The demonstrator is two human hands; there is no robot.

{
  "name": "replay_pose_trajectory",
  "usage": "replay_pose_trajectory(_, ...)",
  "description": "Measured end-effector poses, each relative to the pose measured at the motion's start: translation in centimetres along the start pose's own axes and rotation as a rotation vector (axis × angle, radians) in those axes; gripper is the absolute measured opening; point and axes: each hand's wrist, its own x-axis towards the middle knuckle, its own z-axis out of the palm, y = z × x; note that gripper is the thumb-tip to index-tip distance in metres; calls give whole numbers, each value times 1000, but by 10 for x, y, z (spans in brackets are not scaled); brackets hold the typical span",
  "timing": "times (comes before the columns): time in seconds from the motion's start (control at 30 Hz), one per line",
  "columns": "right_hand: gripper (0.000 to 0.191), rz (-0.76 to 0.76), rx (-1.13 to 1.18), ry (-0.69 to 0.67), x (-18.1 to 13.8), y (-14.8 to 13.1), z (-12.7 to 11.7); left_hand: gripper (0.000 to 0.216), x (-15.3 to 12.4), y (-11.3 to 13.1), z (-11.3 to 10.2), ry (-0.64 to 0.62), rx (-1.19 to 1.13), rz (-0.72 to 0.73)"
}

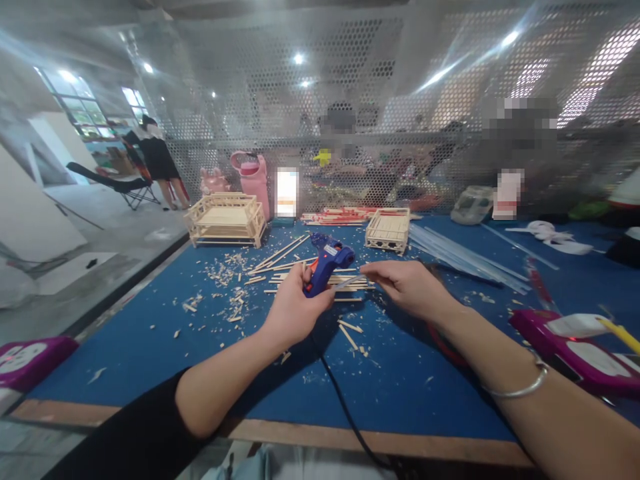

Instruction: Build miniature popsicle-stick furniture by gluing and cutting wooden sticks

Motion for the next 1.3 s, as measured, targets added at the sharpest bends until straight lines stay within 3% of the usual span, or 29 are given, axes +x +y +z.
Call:
replay_pose_trajectory(0.33, 21, -28, -73, 23, -2, 0, -2, 30, -2, 2, 0, 38, -38, -9)
replay_pose_trajectory(0.83, 16, -46, -245, -92, -2, 0, 7, 27, -4, 5, 1, 9, 34, 26)
replay_pose_trajectory(1.3, 16, -13, -394, 31, 1, -8, 19, 24, -5, 3, 5, -8, 16, 32)
